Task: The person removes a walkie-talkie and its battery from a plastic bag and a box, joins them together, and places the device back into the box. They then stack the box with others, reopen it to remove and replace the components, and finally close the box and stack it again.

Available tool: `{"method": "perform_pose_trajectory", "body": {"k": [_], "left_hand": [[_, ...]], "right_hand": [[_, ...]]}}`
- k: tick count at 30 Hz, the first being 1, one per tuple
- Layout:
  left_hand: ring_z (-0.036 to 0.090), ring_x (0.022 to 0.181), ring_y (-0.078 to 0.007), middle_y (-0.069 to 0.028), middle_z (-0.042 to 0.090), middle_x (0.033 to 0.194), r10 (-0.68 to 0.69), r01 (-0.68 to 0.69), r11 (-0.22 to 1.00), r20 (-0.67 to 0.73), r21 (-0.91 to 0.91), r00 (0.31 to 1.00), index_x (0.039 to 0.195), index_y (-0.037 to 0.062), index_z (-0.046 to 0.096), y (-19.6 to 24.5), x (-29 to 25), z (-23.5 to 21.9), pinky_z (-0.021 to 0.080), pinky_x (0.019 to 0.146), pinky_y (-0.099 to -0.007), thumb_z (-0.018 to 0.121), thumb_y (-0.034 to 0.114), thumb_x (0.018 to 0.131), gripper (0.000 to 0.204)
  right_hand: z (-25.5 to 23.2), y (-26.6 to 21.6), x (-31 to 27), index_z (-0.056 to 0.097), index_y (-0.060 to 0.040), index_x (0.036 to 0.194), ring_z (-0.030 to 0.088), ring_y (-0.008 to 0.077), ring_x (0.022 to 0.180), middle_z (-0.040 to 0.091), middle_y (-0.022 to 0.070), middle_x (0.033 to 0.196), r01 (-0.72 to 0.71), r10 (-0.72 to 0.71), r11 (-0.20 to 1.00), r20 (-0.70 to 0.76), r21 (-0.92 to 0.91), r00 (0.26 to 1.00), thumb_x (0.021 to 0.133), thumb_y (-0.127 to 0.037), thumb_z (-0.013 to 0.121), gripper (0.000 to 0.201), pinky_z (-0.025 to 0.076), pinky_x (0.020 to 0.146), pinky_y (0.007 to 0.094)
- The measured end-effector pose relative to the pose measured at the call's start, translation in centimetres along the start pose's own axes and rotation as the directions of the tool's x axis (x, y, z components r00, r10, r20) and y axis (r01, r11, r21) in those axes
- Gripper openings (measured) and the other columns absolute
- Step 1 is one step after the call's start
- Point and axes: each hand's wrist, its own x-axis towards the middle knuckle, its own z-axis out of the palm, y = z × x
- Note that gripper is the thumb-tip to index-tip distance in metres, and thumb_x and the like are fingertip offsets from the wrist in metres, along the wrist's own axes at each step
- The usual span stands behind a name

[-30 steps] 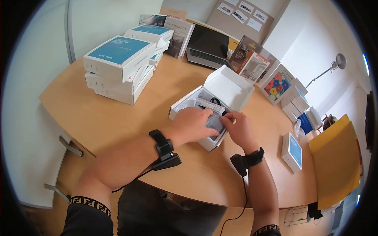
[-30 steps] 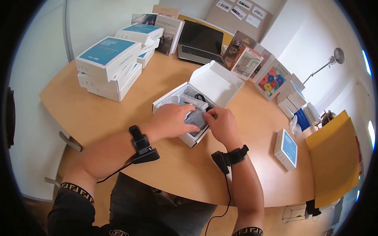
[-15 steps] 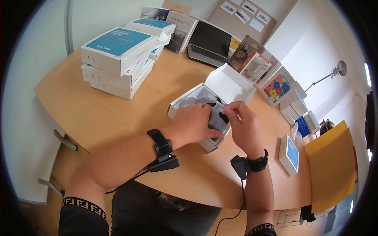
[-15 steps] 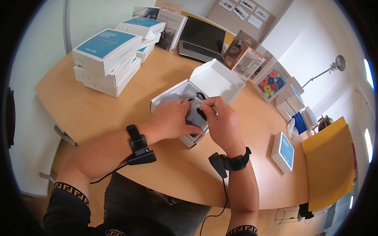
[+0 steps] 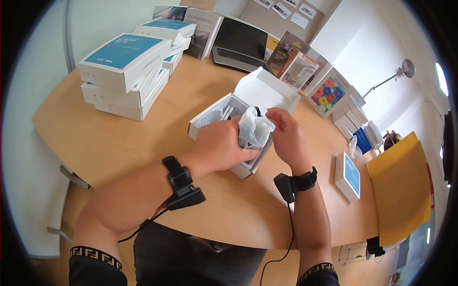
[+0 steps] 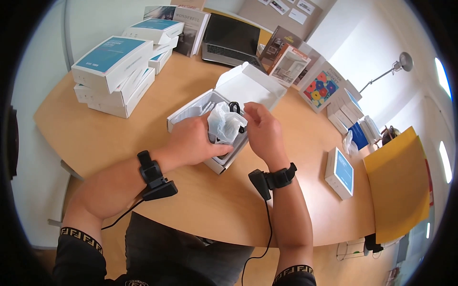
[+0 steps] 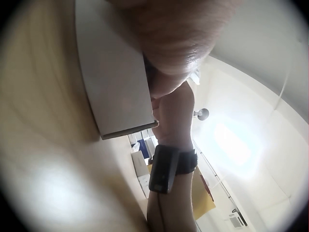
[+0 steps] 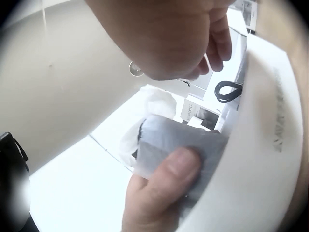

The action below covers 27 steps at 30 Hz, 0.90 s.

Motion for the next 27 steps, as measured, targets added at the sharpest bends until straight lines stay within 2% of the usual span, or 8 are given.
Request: {"method": "perform_pose_trajectory", "body": {"k": [4,7,10,12,15,18,22,27], "left_hand": [[0.07,0.094,-0.0319,-0.0157,0.073,0.104,-0.034,0.032,0.99,-0.008,-0.135,0.999,0.119,0.006,0.066,-0.4,0.4,-0.1,0.055,0.082,-0.0382,0.084,0.041,0.072,0.061],[0.072,0.089,-0.0301,-0.0138,0.074,0.096,0.035,-0.12,0.915,-0.219,-0.384,0.975,0.111,0.0053,0.068,-1.2,0.8,0.1,0.056,0.076,-0.0393,0.083,0.038,0.075,0.051],[0.071,0.087,-0.0218,-0.0083,0.073,0.097,-0.073,-0.137,0.736,-0.279,-0.663,0.957,0.11,0.0029,0.068,-1.5,1.0,-0.6,0.054,0.077,-0.035,0.08,0.031,0.081,0.042],[0.067,0.087,-0.0153,-0.0041,0.071,0.098,-0.203,-0.07,0.461,-0.181,-0.885,0.962,0.108,0.0017,0.067,-1.5,1.0,-1.6,0.052,0.08,-0.0319,0.076,0.024,0.086,0.033],[0.065,0.088,-0.0149,-0.0036,0.068,0.098,-0.265,-0.082,0.193,-0.132,-0.978,0.955,0.107,0.003,0.066,-2.6,1.8,-2.1,0.051,0.082,-0.0321,0.073,0.018,0.089,0.025],[0.065,0.09,-0.0151,-0.0039,0.067,0.097,-0.302,-0.069,0.106,-0.098,-0.992,0.948,0.107,0.0053,0.065,-3.0,2.0,-2.6,0.051,0.082,-0.0324,0.072,0.015,0.089,0.022],[0.065,0.091,-0.0154,-0.0036,0.067,0.097,-0.304,-0.051,0.063,-0.068,-0.997,0.95,0.106,0.0059,0.065,-3.4,2.3,-2.8,0.052,0.082,-0.0327,0.072,0.016,0.089,0.021],[0.065,0.091,-0.0155,-0.0037,0.068,0.098,-0.291,-0.045,0.063,-0.062,-0.997,0.955,0.108,0.0061,0.065,-3.4,2.3,-2.7,0.052,0.082,-0.0326,0.072,0.016,0.089,0.022]], "right_hand": [[-0.2,-2.4,-0.4,0.061,-0.0028,0.127,0.072,0.0278,0.104,0.073,0.0174,0.111,-0.128,0.126,0.992,0.127,0.008,0.984,0.096,-0.007,0.062,0.032,0.056,0.088,0.0361],[0.0,-3.0,0.1,0.059,-0.0049,0.132,0.071,0.0331,0.102,0.072,0.0201,0.11,-0.116,0.134,0.985,0.142,-0.127,0.981,0.093,-0.011,0.065,0.04,0.056,0.088,0.0392],[0.2,-2.9,1.5,0.057,-0.0064,0.135,0.069,0.0393,0.099,0.071,0.023,0.108,-0.038,0.101,0.967,0.24,-0.252,0.966,0.089,-0.017,0.07,0.049,0.054,0.086,0.0438],[0.4,-3.3,2.3,0.055,-0.0081,0.136,0.067,0.0424,0.098,0.071,0.0225,0.106,-0.019,0.145,0.91,0.275,-0.415,0.951,0.087,-0.02,0.072,0.054,0.053,0.085,0.0464],[0.9,-4.6,2.9,0.055,-0.0093,0.136,0.066,0.0407,0.103,0.071,0.0207,0.108,-0.012,0.169,0.878,0.287,-0.478,0.943,0.087,-0.018,0.072,0.053,0.053,0.087,0.0461],[1.7,-5.1,3.0,0.056,-0.01,0.136,0.065,0.04,0.107,0.069,0.0196,0.114,0.053,0.11,0.879,0.31,-0.474,0.944,0.085,-0.016,0.071,0.053,0.052,0.09,0.0458],[2.4,-3.3,3.7,0.056,-0.0159,0.139,0.069,0.032,0.102,0.067,0.0146,0.124,0.099,0.086,0.861,0.336,-0.498,0.938,0.081,-0.009,0.07,0.06,0.054,0.09,0.0417],[2.8,-2.4,4.9,0.06,-0.0149,0.135,0.069,0.0333,0.098,0.072,0.0157,0.106,0.195,0.045,0.841,0.423,-0.505,0.905,0.077,-0.005,0.065,0.059,0.054,0.089,0.0427]]}}
